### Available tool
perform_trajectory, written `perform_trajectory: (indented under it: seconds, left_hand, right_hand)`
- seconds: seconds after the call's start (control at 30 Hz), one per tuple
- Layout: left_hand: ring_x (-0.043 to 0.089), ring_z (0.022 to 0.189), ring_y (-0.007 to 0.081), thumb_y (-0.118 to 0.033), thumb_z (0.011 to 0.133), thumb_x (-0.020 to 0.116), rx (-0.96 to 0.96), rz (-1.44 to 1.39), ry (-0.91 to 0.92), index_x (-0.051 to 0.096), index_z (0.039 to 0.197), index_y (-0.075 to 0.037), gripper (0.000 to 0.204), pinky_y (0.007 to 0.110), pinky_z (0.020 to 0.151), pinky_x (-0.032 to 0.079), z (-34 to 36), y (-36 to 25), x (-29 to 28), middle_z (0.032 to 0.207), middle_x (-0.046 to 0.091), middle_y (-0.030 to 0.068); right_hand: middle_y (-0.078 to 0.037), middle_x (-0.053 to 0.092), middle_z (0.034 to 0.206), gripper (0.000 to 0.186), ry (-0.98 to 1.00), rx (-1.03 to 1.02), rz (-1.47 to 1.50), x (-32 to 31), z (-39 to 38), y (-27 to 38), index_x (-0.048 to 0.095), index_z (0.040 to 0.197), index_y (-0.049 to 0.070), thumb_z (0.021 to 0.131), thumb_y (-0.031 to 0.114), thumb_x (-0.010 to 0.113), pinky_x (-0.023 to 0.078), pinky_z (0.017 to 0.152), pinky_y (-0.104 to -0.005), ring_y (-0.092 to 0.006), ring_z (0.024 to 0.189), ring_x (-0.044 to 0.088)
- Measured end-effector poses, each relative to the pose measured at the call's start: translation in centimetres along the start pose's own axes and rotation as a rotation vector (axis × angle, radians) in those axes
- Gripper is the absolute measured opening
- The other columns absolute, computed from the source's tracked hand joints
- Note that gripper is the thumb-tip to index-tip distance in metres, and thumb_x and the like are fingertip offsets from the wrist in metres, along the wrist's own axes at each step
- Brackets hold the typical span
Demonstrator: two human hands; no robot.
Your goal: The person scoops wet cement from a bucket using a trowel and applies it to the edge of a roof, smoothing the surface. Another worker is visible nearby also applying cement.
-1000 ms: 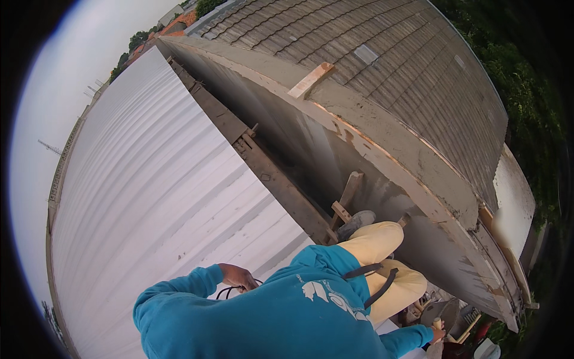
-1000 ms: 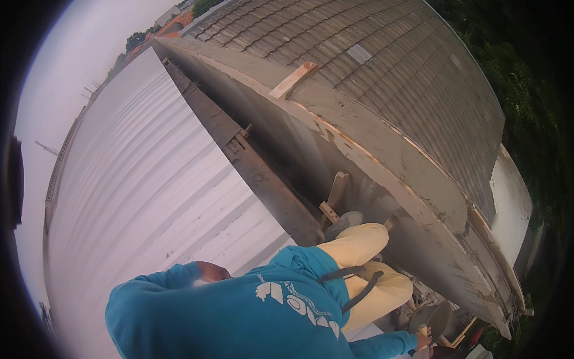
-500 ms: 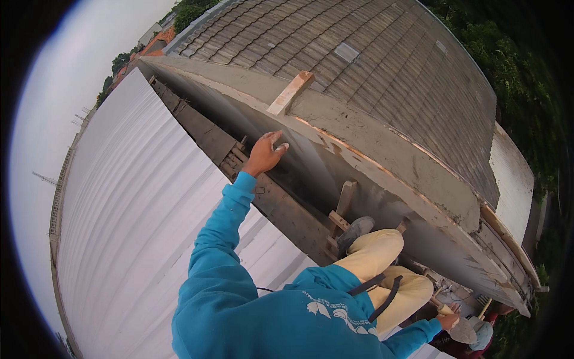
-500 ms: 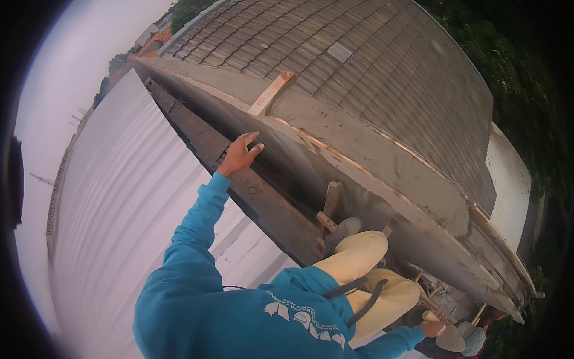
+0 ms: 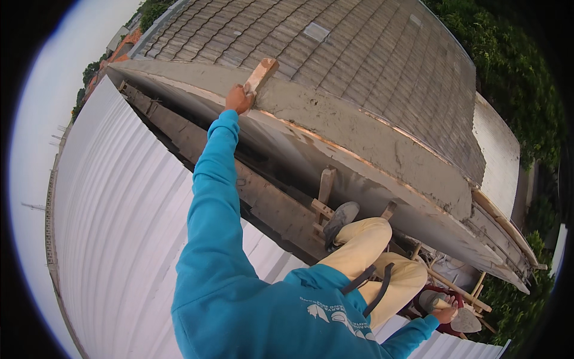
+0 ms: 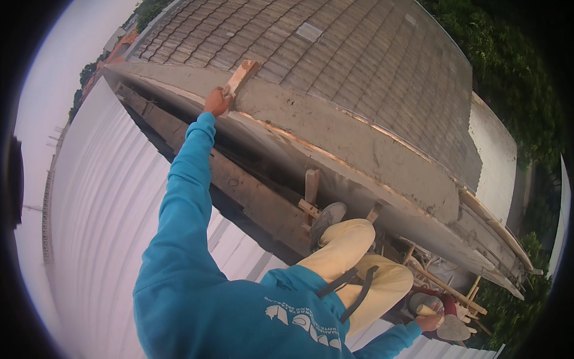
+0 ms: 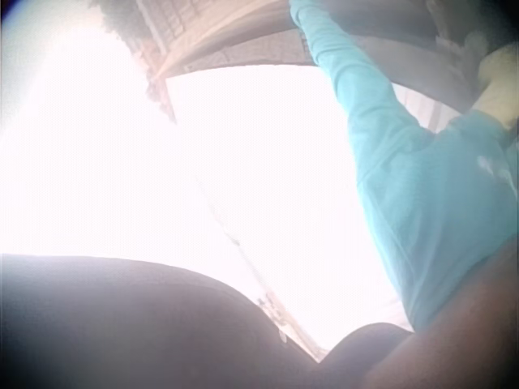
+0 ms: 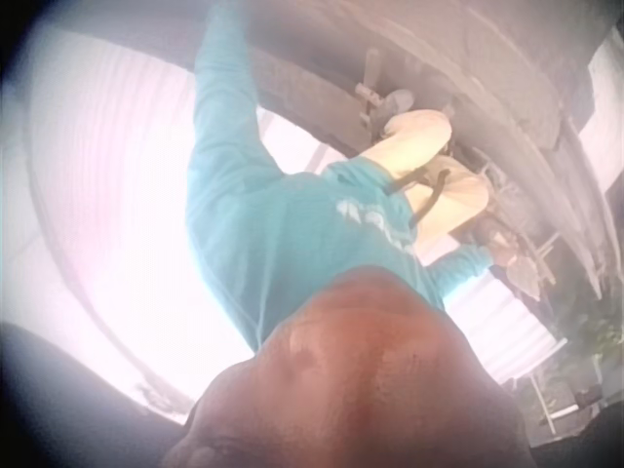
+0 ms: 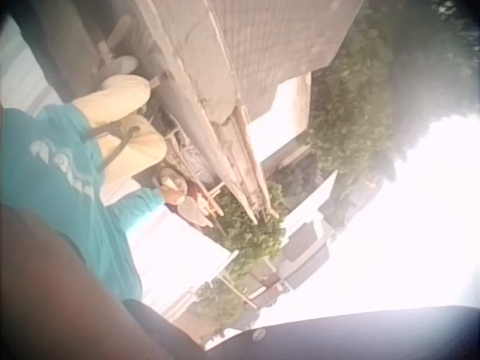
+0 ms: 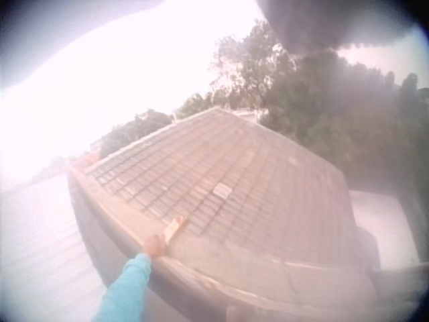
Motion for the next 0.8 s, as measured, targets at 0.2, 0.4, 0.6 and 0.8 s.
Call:
perform_trajectory:
  seconds: [0.2, 0.4, 0.6, 0.8]
  left_hand:
    - [0.061, 0.1, 0.0443, -0.042, 0.091, 0.065, 0.049, 0.011, -0.004, 0.066, 0.115, -0.001, 0.047, 0.052, 0.087, 0.05, -1.7, -3.7, -0.9, 0.105, 0.065, 0.0262]
    - [0.06, 0.104, 0.0451, -0.038, 0.09, 0.07, 0.05, -0.112, 0.056, 0.068, 0.116, -0.005, 0.042, 0.049, 0.089, 0.05, -3.8, -9.6, -0.9, 0.113, 0.062, 0.0277]
    - [0.059, 0.098, 0.046, -0.039, 0.091, 0.067, 0.169, -0.137, 0.008, 0.066, 0.112, 0.001, 0.045, 0.052, 0.084, 0.05, -6.3, -16.5, -1.7, 0.106, 0.062, 0.0301]
    - [0.061, 0.103, 0.0404, -0.039, 0.087, 0.072, 0.17, -0.115, 0.073, 0.069, 0.118, -0.003, 0.047, 0.047, 0.086, 0.05, -7.7, -21.9, -0.7, 0.109, 0.064, 0.0253]
  right_hand:
    - [-0.026, 0.06, 0.117, 0.028, -0.058, 0.04, 0.028, 0.9, -0.6, -2.4, 0.055, 0.116, -0.01, 0.092, 0.005, 0.061, 0.061, 0.091, -0.0453, -0.0377, 0.111, 0.065]
    - [-0.024, 0.057, 0.116, 0.034, 0.06, 0.077, 0.058, 3.7, -2.3, -2.8, 0.046, 0.119, -0.009, 0.091, 0.002, 0.061, 0.063, 0.088, -0.0438, -0.0359, 0.106, 0.065]
    - [-0.022, 0.055, 0.115, 0.033, 0.058, 0.066, 0.065, 4.2, -3.7, -1.9, 0.045, 0.117, -0.007, 0.091, 0.001, 0.063, 0.062, 0.088, -0.0452, -0.0349, 0.106, 0.064]
    - [-0.02, 0.056, 0.113, 0.033, 0.071, 0.136, 0.138, 3.1, -3.7, -4.0, 0.046, 0.118, -0.006, 0.091, 0.002, 0.064, 0.06, 0.084, -0.0436, -0.0329, 0.104, 0.065]
Point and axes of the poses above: each hand's wrist, its own z-axis towards the middle knuckle, its own x-axis out of the palm, y = z × x, the point moved 9 cm from there along z, towards the middle knuckle
